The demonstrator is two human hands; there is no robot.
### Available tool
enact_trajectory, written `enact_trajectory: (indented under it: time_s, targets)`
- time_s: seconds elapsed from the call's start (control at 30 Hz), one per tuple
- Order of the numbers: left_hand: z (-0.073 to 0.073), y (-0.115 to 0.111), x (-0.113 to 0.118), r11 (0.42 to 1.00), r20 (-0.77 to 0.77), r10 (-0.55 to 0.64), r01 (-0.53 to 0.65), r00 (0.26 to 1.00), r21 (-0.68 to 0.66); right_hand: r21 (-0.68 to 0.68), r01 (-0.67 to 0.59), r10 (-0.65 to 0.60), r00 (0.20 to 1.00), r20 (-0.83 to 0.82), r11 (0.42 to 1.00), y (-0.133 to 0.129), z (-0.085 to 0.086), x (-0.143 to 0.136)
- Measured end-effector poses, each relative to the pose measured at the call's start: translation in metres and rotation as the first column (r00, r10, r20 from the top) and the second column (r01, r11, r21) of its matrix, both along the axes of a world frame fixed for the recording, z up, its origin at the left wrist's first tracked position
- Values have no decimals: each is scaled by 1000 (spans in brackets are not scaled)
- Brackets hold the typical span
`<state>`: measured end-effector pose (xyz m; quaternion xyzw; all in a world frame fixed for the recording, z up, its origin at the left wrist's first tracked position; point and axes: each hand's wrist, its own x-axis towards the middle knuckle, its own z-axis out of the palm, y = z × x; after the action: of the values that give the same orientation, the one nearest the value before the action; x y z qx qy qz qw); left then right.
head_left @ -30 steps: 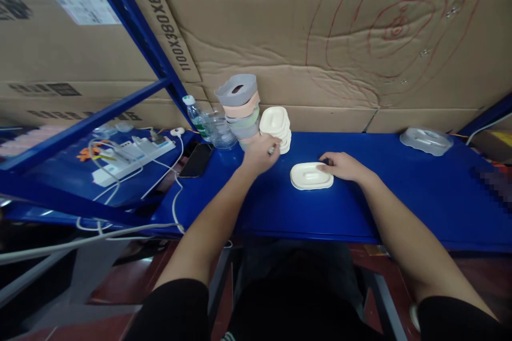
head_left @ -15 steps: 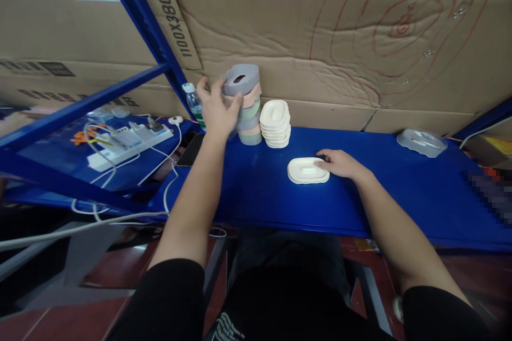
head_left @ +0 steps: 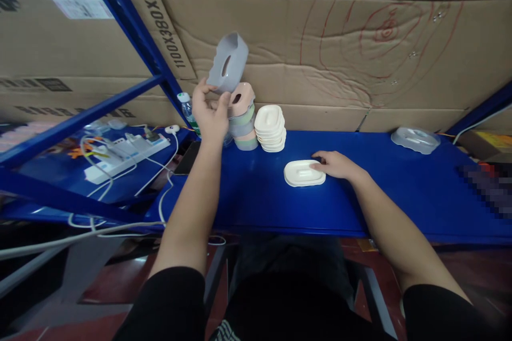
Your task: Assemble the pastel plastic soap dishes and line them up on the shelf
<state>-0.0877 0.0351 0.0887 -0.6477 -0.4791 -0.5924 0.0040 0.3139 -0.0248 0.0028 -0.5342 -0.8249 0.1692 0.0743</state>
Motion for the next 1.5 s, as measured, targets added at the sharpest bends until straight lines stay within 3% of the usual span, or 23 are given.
enact_trajectory:
  time_s: [0.1, 0.17, 0.2, 0.27, 0.33, 0.4, 0.43, 0.5, 0.6, 0.7, 0.8, 0.9, 1.03, 1.23, 1.4, 1.5]
  targets:
    - [-5, -23, 24, 999, 107, -39, 37, 994, 17, 59, 31, -27, 997, -75, 998, -2, 4, -1]
    - [-16, -39, 45, 975, 102, -200, 208, 974, -72, 139, 70, -40, 979, -201, 988, -6, 9, -1]
    - [-24, -46, 57, 938, 111, -309, 322, 945, -132, 181, 94, -41, 960, -278, 979, -8, 12, -1]
    - [-39, -58, 77, 804, 160, -502, 526, 850, -277, 246, 152, -39, 910, -413, 957, -12, 19, -1]
    - [-52, -65, 92, 611, 215, -648, 667, 731, -426, 288, 212, -48, 873, -486, 934, -17, 24, -2]
    - [-61, -68, 102, 461, 273, -704, 714, 655, -527, 316, 256, -66, 860, -506, 913, -21, 29, -2]
    - [-63, -69, 105, 424, 296, -703, 715, 647, -556, 324, 268, -75, 860, -504, 907, -22, 30, -3]
    - [-66, -69, 108, 423, 326, -662, 696, 674, -580, 321, 267, -84, 869, -487, 908, -23, 31, -4]
    - [-64, -72, 109, 508, 308, -602, 651, 737, -564, 278, 222, -89, 903, -421, 935, -23, 31, -6]
    - [-61, -78, 110, 595, 201, -602, 602, 772, -533, 205, 235, -167, 938, -305, 950, -21, 33, -8]
    - [-60, -82, 110, 636, 18, -581, 468, 814, -613, 115, 281, -261, 952, -162, 953, -20, 35, -9]
    - [-66, -81, 112, 613, -115, -572, 330, 812, -718, 3, 278, -278, 960, -19, 960, -19, 36, -10]
    - [-73, -78, 115, 604, -202, -608, 282, 768, -746, -170, 274, -253, 958, 133, 947, -18, 35, -13]
    - [-62, -80, 109, 618, -313, -590, 167, 744, -769, -250, 254, -234, 966, 107, 934, -21, 38, -16]
    - [-53, -81, 103, 458, -282, -673, 86, 684, -885, -280, 210, -194, 977, 83, 937, -25, 39, -18]
    - [-54, -82, 108, 405, -288, -733, 56, 616, -913, -287, 190, -155, 978, 138, 939, -25, 36, -20]
